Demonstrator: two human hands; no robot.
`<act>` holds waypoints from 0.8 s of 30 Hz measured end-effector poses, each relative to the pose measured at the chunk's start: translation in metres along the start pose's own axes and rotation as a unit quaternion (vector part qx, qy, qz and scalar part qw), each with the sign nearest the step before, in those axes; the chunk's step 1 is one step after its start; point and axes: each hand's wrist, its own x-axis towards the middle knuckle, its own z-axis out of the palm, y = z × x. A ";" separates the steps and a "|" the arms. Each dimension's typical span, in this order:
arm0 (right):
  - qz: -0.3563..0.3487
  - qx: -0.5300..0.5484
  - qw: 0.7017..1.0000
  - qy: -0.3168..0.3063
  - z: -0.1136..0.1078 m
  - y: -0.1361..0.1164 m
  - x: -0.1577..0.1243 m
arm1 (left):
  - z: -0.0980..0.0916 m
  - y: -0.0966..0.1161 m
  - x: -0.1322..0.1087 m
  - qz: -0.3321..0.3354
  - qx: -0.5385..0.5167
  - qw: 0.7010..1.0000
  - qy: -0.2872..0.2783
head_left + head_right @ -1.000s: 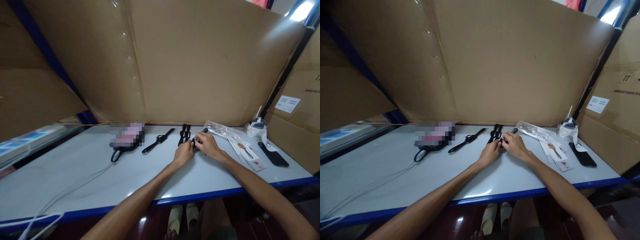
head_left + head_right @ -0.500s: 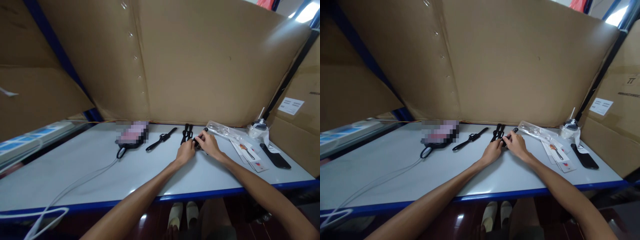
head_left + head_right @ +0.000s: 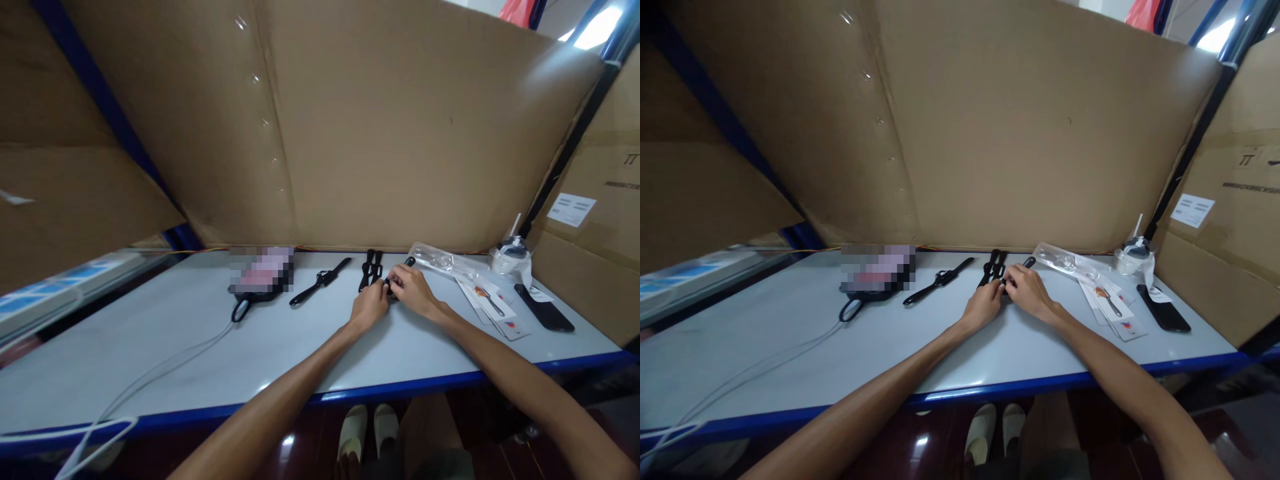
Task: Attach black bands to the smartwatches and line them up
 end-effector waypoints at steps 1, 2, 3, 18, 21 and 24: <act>-0.009 -0.008 1.000 -0.005 -0.001 -0.001 0.000 | 0.000 0.000 0.001 -0.002 -0.002 1.000 0.001; -0.014 -0.013 1.000 -0.008 -0.001 -0.001 0.000 | 0.001 -0.001 0.001 -0.002 -0.005 1.000 0.002; -0.013 -0.016 1.000 -0.009 -0.001 -0.002 -0.001 | 0.002 -0.002 0.002 0.000 -0.010 1.000 0.003; 0.051 0.041 0.998 0.000 0.005 0.000 -0.001 | 0.014 -0.017 0.017 0.014 -0.062 0.998 0.024; 0.070 0.037 0.997 0.009 0.005 -0.002 -0.001 | 0.012 -0.015 0.015 0.006 -0.058 0.998 0.017; 0.115 0.017 0.993 0.008 0.005 -0.006 -0.001 | 0.010 -0.013 0.012 0.009 -0.064 0.998 0.016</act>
